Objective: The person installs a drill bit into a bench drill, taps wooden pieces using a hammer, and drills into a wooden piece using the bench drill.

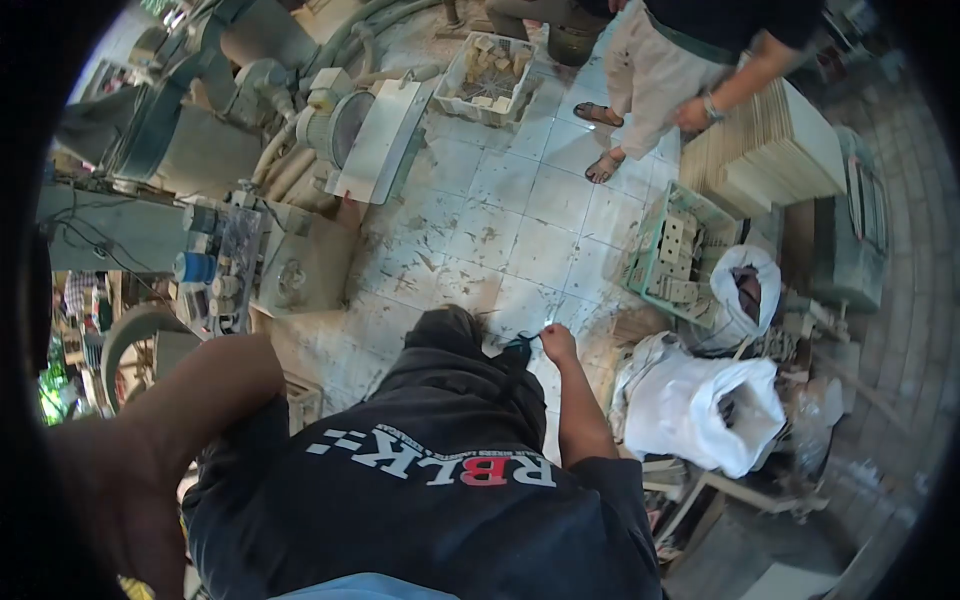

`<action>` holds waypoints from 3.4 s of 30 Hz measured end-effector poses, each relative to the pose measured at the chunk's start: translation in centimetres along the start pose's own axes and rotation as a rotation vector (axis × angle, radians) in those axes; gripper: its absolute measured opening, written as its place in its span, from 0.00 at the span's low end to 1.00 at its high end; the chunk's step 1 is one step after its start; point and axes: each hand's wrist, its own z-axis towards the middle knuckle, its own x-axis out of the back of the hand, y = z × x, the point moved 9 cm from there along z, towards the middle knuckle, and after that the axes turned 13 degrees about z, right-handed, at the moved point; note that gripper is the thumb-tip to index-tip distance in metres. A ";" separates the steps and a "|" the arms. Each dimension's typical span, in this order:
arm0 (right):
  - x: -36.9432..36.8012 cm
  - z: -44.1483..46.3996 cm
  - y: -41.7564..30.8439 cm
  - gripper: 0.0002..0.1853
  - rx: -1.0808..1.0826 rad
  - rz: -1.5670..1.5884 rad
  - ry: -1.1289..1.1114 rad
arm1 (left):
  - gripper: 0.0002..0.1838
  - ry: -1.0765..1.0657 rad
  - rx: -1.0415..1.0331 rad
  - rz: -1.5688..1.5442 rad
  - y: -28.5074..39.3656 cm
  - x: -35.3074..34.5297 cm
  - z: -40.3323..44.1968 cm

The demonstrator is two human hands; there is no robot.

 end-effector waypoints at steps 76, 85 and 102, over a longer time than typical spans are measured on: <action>92.7 118.0 -41.9 0.14 -0.122 0.598 -0.003 | 0.47 -1.676 1.693 -0.485 -103.5 -120.2 -63.4; 81.7 135.3 -76.5 0.12 0.656 -0.077 -0.423 | 0.37 -1.381 2.267 -0.217 -105.1 -117.6 -61.9; 45.9 165.6 -95.2 0.13 1.100 -0.875 -0.312 | 0.21 0.283 3.517 0.040 -86.5 -130.7 -51.5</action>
